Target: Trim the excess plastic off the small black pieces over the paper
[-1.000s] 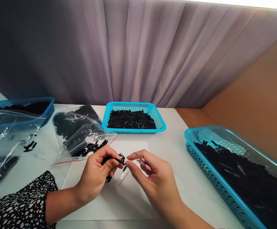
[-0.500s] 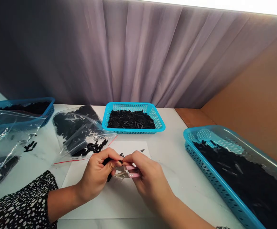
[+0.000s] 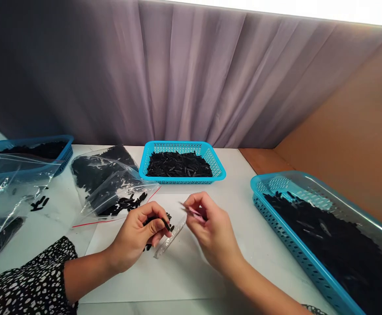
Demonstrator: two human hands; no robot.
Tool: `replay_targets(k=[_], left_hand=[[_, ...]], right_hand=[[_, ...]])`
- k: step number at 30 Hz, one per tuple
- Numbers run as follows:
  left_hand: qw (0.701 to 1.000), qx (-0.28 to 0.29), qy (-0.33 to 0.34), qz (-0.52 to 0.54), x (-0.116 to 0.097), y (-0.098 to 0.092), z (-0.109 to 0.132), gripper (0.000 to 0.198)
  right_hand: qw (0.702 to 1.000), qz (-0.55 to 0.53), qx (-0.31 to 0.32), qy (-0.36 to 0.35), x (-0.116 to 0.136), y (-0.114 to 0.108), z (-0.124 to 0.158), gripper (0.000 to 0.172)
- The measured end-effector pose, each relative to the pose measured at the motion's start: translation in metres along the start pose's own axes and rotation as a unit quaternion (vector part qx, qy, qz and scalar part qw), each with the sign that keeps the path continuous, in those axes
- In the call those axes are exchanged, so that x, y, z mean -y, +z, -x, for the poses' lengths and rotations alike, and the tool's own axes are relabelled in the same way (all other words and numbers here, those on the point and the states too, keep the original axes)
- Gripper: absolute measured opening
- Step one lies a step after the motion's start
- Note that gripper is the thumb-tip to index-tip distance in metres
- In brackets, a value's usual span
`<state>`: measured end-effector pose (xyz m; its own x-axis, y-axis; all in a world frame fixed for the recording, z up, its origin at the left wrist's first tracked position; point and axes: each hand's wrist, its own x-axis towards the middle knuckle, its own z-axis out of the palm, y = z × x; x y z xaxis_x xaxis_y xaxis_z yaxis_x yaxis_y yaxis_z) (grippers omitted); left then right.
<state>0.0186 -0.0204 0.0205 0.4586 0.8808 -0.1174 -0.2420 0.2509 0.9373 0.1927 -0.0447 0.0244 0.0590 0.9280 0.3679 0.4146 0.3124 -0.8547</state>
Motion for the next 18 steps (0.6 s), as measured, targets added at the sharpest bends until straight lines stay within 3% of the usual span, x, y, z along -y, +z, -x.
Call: replay_targets(k=[3,5,7,9,14,18], left_hand=[[0.999,0.017,-0.032,0.025,0.002,-0.001,-0.004,0.035],[0.999,0.020,-0.031,0.029,0.003,-0.002,-0.005,0.034],[0.999,0.026,-0.037,0.024,0.004,-0.003,-0.005,0.033],[0.999,0.029,-0.046,0.009,0.004,-0.002,-0.005,0.033],[0.999,0.005,-0.017,-0.032,0.001,0.000,0.000,0.044],[0.994,-0.021,0.024,-0.109,0.000,0.002,0.005,0.029]], right_hand=[[0.995,-0.046,0.082,-0.032,0.001,-0.008,-0.006,0.018],[0.985,-0.074,0.144,-0.057,0.001,-0.007,-0.006,0.018],[0.979,-0.113,0.159,-0.055,0.000,-0.003,-0.003,0.017],[0.980,-0.136,0.135,-0.045,-0.002,0.002,0.000,0.016],[0.994,-0.111,-0.001,-0.022,-0.007,0.006,0.001,0.017],[0.984,-0.175,-0.020,0.036,-0.009,0.007,0.002,0.021]])
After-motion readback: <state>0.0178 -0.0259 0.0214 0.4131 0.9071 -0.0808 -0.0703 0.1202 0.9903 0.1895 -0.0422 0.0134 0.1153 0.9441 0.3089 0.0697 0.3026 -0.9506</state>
